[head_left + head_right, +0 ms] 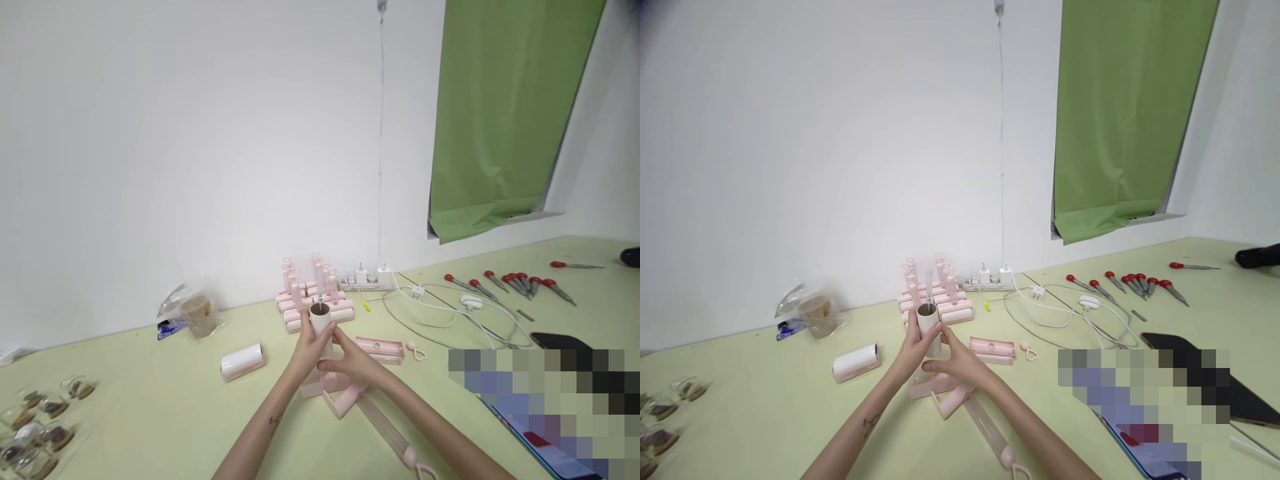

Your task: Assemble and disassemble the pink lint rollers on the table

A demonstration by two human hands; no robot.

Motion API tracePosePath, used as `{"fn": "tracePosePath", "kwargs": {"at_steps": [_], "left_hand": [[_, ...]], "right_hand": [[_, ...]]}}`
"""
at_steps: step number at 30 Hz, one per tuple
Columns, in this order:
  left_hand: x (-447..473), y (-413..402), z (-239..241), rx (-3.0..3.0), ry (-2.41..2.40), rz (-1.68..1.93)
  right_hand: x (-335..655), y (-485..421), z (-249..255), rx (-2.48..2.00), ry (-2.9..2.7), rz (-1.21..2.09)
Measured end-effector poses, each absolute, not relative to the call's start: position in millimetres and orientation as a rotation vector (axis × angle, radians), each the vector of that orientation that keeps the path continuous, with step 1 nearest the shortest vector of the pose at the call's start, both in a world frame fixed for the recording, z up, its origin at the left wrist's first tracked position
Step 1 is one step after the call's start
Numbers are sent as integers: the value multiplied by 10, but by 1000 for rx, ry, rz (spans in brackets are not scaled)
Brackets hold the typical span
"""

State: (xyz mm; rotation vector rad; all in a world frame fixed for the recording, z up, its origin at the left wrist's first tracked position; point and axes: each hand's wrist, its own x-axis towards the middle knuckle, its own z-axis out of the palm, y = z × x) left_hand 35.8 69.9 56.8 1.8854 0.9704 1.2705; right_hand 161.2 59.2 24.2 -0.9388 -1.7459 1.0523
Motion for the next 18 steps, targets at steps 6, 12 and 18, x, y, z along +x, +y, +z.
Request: {"fn": "tracePosePath", "kwargs": {"at_steps": [6,12,18], "left_hand": [[373,644,638,1724,949,1429],[375,669,677,1708,978,1460],[411,644,663,1718,929,1442]], "right_hand": [[1492,555,170,-965,-1674,996],[1489,516,156,-1089,-1679,957],[1431,522,80,-1096,-1666,982]]}}
